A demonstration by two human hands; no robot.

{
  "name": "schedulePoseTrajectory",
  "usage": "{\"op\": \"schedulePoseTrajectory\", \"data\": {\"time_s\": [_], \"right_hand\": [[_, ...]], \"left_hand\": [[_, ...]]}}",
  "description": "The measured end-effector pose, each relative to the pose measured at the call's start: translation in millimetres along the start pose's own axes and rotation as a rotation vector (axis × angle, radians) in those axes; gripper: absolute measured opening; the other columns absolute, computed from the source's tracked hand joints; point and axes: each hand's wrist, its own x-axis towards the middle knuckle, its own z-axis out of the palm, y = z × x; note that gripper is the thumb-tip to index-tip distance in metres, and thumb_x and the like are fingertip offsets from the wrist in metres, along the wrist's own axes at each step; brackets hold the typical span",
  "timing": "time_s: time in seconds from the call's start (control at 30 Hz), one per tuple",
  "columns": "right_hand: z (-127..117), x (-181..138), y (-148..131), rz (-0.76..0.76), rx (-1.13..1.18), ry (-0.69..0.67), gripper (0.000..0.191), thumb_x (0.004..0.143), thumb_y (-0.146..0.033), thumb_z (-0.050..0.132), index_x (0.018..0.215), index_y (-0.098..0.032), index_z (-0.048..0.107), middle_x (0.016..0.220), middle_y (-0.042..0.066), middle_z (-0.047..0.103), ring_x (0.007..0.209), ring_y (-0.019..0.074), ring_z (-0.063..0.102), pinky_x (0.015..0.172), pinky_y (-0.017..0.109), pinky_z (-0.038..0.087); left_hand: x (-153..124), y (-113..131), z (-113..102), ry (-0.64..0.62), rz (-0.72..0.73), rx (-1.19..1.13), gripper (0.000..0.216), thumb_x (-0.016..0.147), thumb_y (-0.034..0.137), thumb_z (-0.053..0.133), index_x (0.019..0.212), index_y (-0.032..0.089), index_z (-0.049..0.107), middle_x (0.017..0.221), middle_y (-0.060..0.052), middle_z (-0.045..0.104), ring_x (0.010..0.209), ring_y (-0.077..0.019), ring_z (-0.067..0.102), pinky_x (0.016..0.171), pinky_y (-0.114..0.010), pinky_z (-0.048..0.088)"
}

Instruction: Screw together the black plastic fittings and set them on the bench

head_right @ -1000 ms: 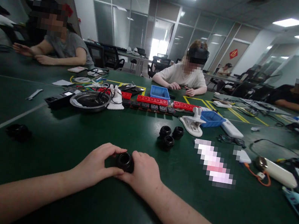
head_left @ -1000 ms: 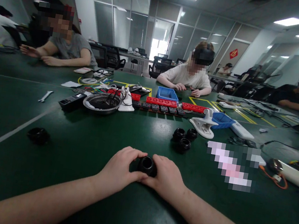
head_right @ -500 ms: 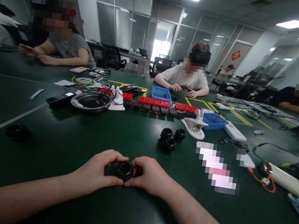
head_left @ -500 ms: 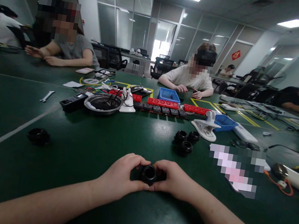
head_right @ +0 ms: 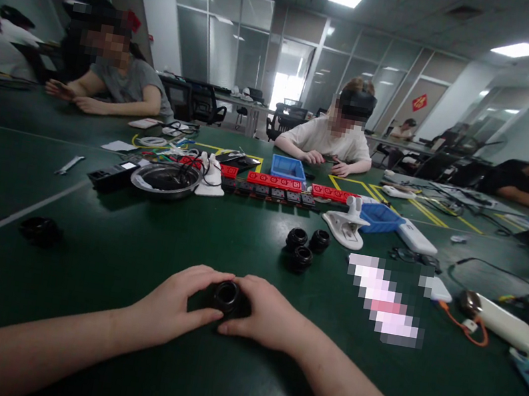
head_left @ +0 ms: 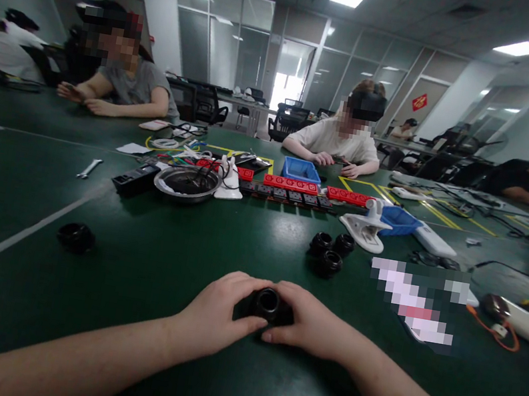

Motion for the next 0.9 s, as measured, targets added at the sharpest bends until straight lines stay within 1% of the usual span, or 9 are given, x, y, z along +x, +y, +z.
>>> {"op": "schedulePoseTrajectory", "data": {"time_s": [0.1, 0.23, 0.37, 0.47, 0.53, 0.63, 0.7, 0.8, 0.9], "right_hand": [[-7.6, -0.5, 6.7, 0.025, 0.133, -0.081, 0.030, 0.065, -0.016, 0.068, 0.092, -0.014, 0.057, 0.084, 0.001, 0.056, 0.074, 0.0154, 0.052, 0.063, 0.024, 0.041], [-6.8, 0.4, 9.3, 0.037, 0.135, -0.080, 0.024, 0.063, -0.018, 0.069, 0.084, -0.014, 0.057, 0.078, -0.001, 0.055, 0.070, 0.0137, 0.051, 0.059, 0.022, 0.038], [4.8, 2.1, 3.3, 0.072, -0.062, 0.014, 0.029, 0.060, -0.031, 0.072, 0.075, -0.015, 0.053, 0.069, -0.001, 0.053, 0.062, 0.0136, 0.049, 0.052, 0.022, 0.034], [14.9, 2.7, -2.4, 0.081, -0.259, 0.128, 0.034, 0.059, -0.038, 0.071, 0.075, -0.014, 0.053, 0.073, 0.003, 0.054, 0.067, 0.0177, 0.049, 0.057, 0.026, 0.036], [17.3, 2.3, -5.5, 0.079, -0.296, 0.144, 0.034, 0.062, -0.039, 0.068, 0.078, -0.013, 0.054, 0.077, 0.006, 0.056, 0.071, 0.0199, 0.050, 0.061, 0.029, 0.037], [10.7, 0.8, -7.5, 0.046, -0.218, 0.079, 0.043, 0.059, -0.041, 0.071, 0.089, -0.013, 0.056, 0.084, 0.007, 0.057, 0.078, 0.0220, 0.051, 0.068, 0.032, 0.039], [2.1, -0.1, -6.1, 0.012, -0.122, 0.002, 0.047, 0.056, -0.037, 0.074, 0.094, -0.015, 0.057, 0.087, 0.005, 0.058, 0.080, 0.0218, 0.051, 0.070, 0.031, 0.040], [-9.2, -0.6, -0.3, -0.016, 0.063, -0.119, 0.034, 0.063, -0.024, 0.070, 0.094, -0.016, 0.058, 0.085, 0.002, 0.058, 0.077, 0.0184, 0.052, 0.067, 0.027, 0.040], [-13.2, -0.4, 5.9, -0.033, 0.218, -0.172, 0.030, 0.068, -0.017, 0.064, 0.097, -0.015, 0.056, 0.085, 0.001, 0.058, 0.076, 0.0159, 0.052, 0.067, 0.025, 0.041]], "left_hand": [[-0.5, 0.9, -0.8, -0.043, 0.045, 0.003, 0.044, 0.072, 0.019, 0.063, 0.114, 0.022, 0.049, 0.106, -0.002, 0.058, 0.097, -0.0173, 0.050, 0.086, -0.030, 0.038], [0.3, 1.6, -0.7, -0.055, 0.022, 0.025, 0.039, 0.069, 0.023, 0.067, 0.105, 0.022, 0.054, 0.099, -0.002, 0.059, 0.091, -0.0188, 0.051, 0.079, -0.031, 0.041], [0.6, 1.0, 3.9, -0.003, -0.090, 0.039, 0.036, 0.064, 0.030, 0.071, 0.094, 0.018, 0.055, 0.089, -0.003, 0.056, 0.084, -0.0207, 0.051, 0.072, -0.032, 0.042], [0.3, 0.1, 7.2, 0.050, -0.140, 0.038, 0.036, 0.061, 0.027, 0.072, 0.091, 0.018, 0.054, 0.088, -0.002, 0.055, 0.084, -0.0209, 0.051, 0.071, -0.033, 0.042], [0.2, -0.6, 7.5, 0.059, -0.129, 0.041, 0.035, 0.061, 0.024, 0.072, 0.091, 0.018, 0.053, 0.089, -0.002, 0.055, 0.085, -0.0211, 0.050, 0.072, -0.033, 0.042], [0.2, -1.5, 5.6, 0.046, -0.084, 0.037, 0.035, 0.064, 0.025, 0.070, 0.094, 0.020, 0.053, 0.092, -0.002, 0.055, 0.088, -0.0211, 0.050, 0.076, -0.034, 0.042], [-0.2, -1.8, 4.4, 0.029, -0.048, 0.029, 0.036, 0.066, 0.025, 0.068, 0.098, 0.021, 0.052, 0.096, -0.002, 0.056, 0.091, -0.0208, 0.049, 0.079, -0.034, 0.041], [-1.3, -1.4, 3.4, 0.014, -0.001, 0.025, 0.040, 0.068, 0.025, 0.067, 0.104, 0.021, 0.050, 0.102, -0.003, 0.055, 0.097, -0.0211, 0.048, 0.084, -0.036, 0.040], [-1.7, -1.0, 1.9, 0.028, 0.029, 0.033, 0.049, 0.067, 0.026, 0.068, 0.111, 0.021, 0.046, 0.108, -0.005, 0.053, 0.102, -0.0220, 0.045, 0.088, -0.037, 0.038]]}}
